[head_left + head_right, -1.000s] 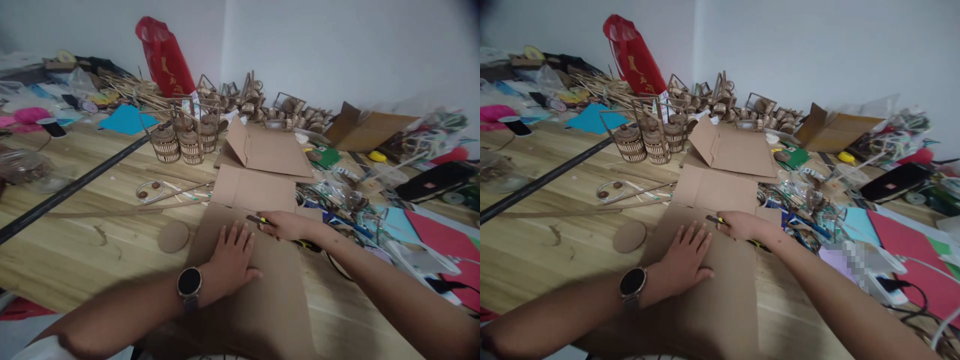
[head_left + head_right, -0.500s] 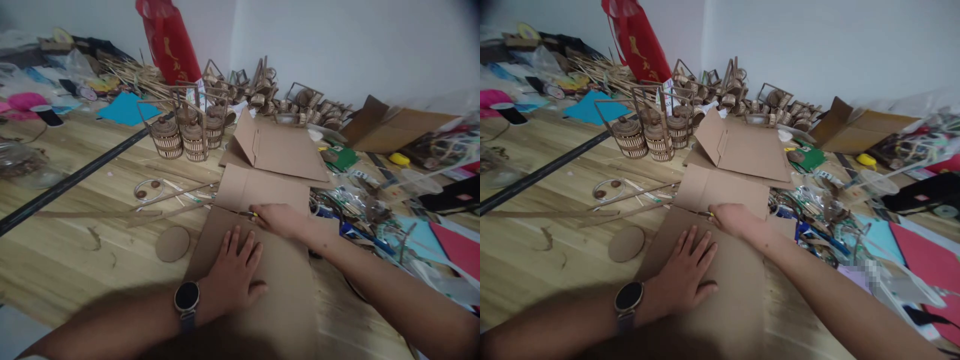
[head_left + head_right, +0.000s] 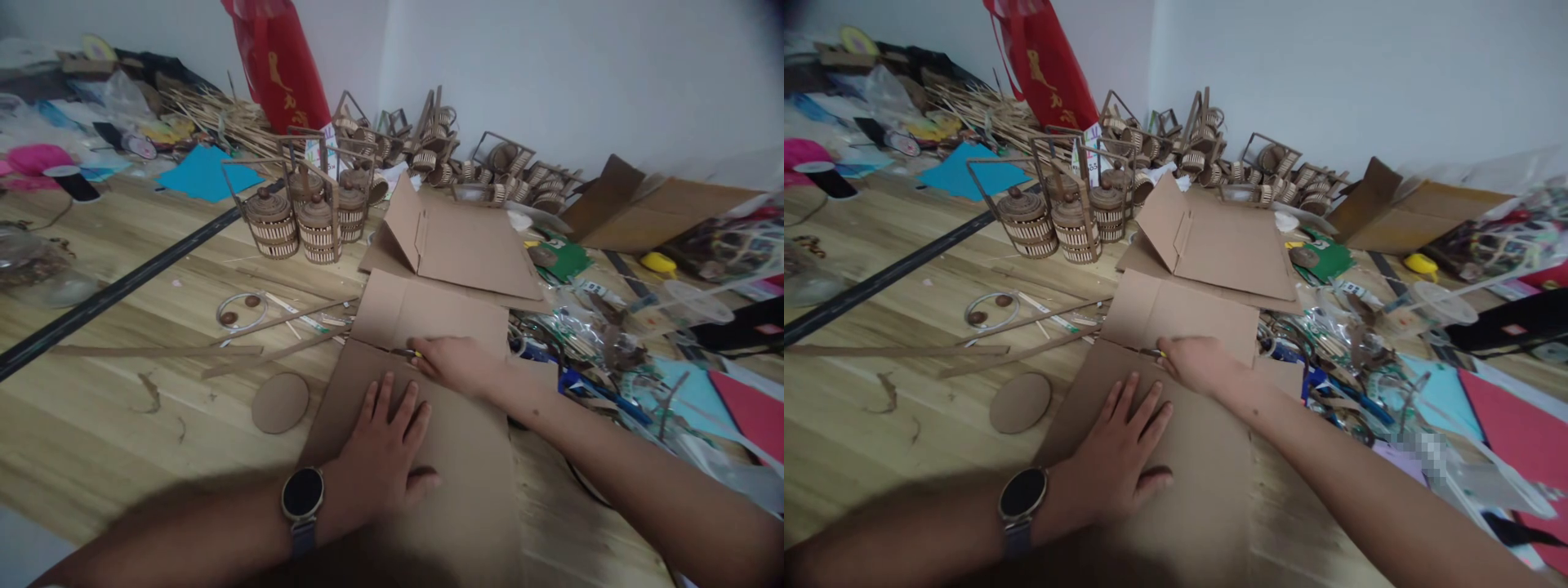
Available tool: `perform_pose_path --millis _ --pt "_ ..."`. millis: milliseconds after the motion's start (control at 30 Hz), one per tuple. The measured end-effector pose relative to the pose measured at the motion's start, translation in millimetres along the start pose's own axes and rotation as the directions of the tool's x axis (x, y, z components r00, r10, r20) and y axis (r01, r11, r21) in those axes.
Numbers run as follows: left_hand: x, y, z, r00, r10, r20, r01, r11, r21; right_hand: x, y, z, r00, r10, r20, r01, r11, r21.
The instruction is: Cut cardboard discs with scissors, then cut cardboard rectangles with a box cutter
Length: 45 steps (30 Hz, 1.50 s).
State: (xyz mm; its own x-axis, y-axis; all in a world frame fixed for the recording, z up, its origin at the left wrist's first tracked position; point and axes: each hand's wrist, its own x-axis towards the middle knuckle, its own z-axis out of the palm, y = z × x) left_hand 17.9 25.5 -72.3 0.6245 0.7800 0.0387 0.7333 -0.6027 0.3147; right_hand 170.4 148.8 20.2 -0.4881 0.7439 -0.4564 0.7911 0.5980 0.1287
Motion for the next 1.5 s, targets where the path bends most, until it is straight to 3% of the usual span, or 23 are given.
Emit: perform_pose_path --millis 300,500,800,1100,1500 --pt "1 0 -2.6 1.000 -0.011 0.021 0.011 1.000 -0.010 1 -1 -1 1.000 0.009 -0.007 -0.009 1.000 0.005" --pt "0 2 -1.5 1.000 -0.010 -0.018 0.011 0.999 0.050 0 -6 -5 1.000 0.010 -0.002 -0.010 1.000 -0.008" --pt "18 -23 -22.9 0.999 -0.027 -0.018 0.029 0.990 0.136 3 -12 -20 1.000 -0.011 0.025 0.012 0.999 -0.033" --pt "18 -24 -19.3 1.000 -0.021 -0.010 0.022 0.989 0.143 5 -14 -23 0.999 -0.027 0.034 0.028 0.999 -0.040" --pt "15 -24 -14.1 0.999 -0.033 -0.036 0.037 0.994 0.102 8 -12 -3 0.997 -0.054 -0.047 0.049 0.995 -0.087"
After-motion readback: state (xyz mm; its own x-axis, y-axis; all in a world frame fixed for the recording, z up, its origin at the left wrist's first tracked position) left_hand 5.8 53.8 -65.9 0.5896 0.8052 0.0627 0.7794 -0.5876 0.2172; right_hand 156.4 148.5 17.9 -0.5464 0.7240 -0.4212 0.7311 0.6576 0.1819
